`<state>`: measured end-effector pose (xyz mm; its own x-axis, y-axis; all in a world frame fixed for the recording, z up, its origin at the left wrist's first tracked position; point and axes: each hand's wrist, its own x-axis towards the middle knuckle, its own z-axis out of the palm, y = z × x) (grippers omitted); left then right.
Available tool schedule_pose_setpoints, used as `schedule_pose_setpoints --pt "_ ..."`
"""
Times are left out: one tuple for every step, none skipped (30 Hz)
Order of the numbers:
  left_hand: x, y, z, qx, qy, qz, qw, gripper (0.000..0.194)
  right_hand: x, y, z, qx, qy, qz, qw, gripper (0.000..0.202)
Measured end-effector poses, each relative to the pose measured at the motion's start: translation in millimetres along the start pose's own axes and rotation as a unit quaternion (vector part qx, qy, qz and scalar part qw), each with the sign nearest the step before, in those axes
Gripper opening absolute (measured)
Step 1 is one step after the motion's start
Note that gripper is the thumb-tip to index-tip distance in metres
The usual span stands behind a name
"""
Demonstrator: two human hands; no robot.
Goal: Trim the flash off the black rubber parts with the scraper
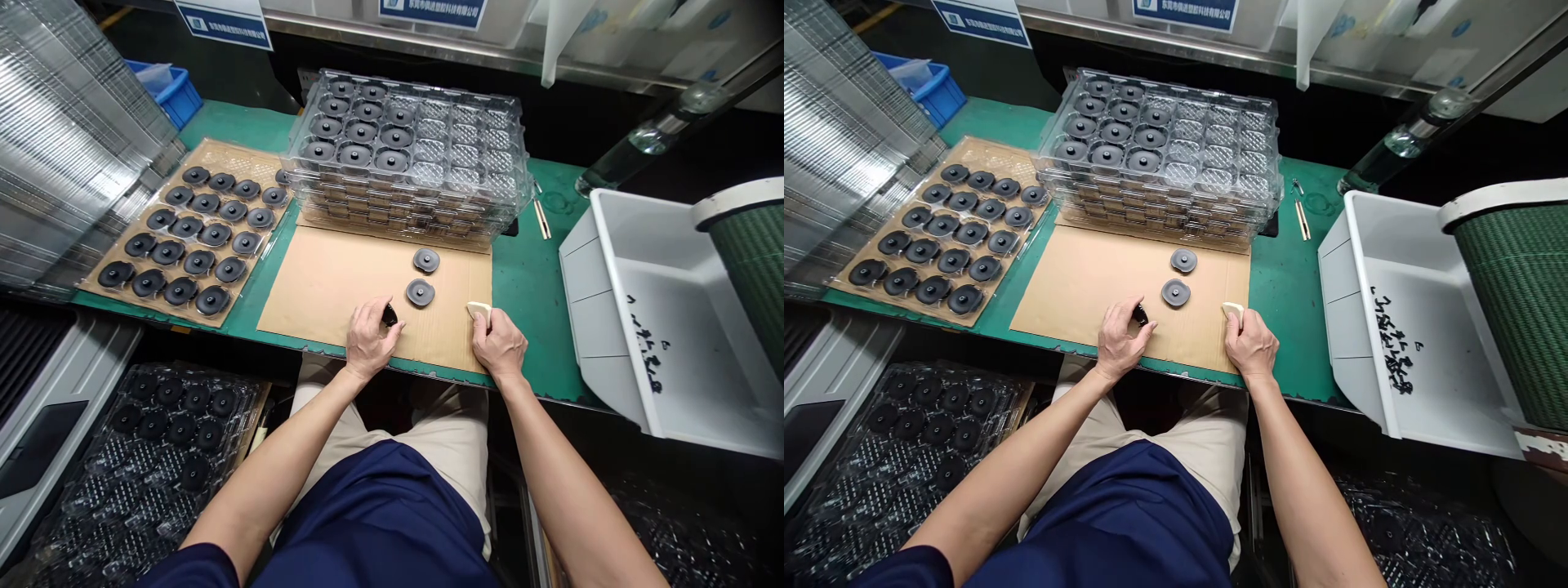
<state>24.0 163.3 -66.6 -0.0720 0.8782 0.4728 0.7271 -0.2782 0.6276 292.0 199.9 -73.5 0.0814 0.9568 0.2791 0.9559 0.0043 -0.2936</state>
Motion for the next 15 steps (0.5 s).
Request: schedule_pose_setpoints --pt "0.0 -0.1 0.1 0.000 0.000 0.000 1.000 0.047 0.0 0.1 0.1 0.000 0.000 0.000 1.000 0.030" --pt "0.0 -0.2 0.1 0.000 0.000 0.001 1.000 0.047 0.0 0.0 0.1 0.000 0.000 0.000 1.000 0.030" --pt "-0.1 -0.2 0.0 0.000 0.000 0.001 1.000 0.047 -0.1 -0.1 0.0 0.000 0.001 0.001 1.000 0.030" --pt "-0.1 -0.3 -0.1 0.000 0.000 0.001 1.000 0.047 -0.1 -0.4 -0.2 0.000 0.001 0.001 1.000 0.030" --pt "-0.1 -0.3 -0.2 0.000 0.000 0.000 1.000 0.048 -0.1 -0.7 -0.4 -0.001 0.001 0.002 1.000 0.029" --pt "-0.2 -0.4 -0.3 0.001 -0.001 0.000 1.000 0.048 0.0 -1.0 -0.7 -0.001 0.000 0.002 1.000 0.029" --pt "-0.2 -0.4 -0.4 0.001 -0.002 -0.001 1.000 0.048 0.0 -1.3 -0.9 -0.001 0.000 0.003 1.000 0.029" --pt "-0.3 -0.5 -0.5 0.001 -0.002 -0.002 1.000 0.048 0.0 -1.5 -1.2 -0.001 0.000 0.003 1.000 0.029" --pt "-0.3 -0.5 -0.5 0.002 -0.003 -0.002 1.000 0.048 0.0 -1.7 -1.4 -0.001 -0.001 0.002 1.000 0.029" --pt "-0.4 -0.6 -0.4 0.002 -0.004 -0.002 1.000 0.048 0.1 -1.8 -1.6 -0.001 -0.001 0.002 1.000 0.030" --pt "-0.4 -0.6 -0.4 0.003 -0.004 -0.002 1.000 0.048 0.1 -1.9 -1.7 0.000 -0.001 0.002 1.000 0.030" --pt "-0.4 -0.7 -0.2 0.003 -0.004 -0.002 1.000 0.048 0.1 -1.9 -1.8 0.000 -0.001 0.001 1.000 0.030" --pt "-0.5 -0.8 -0.1 0.003 -0.004 -0.002 1.000 0.048 0.1 -2.0 -1.8 0.000 -0.001 0.002 1.000 0.030" --pt "-0.5 -0.9 0.0 0.003 -0.004 -0.002 1.000 0.048 0.1 -2.1 -1.9 0.000 -0.001 0.002 1.000 0.030" --pt "-0.6 -1.0 0.1 0.003 -0.005 -0.003 1.000 0.048 0.1 -2.2 -1.9 0.000 -0.001 0.003 1.000 0.030"
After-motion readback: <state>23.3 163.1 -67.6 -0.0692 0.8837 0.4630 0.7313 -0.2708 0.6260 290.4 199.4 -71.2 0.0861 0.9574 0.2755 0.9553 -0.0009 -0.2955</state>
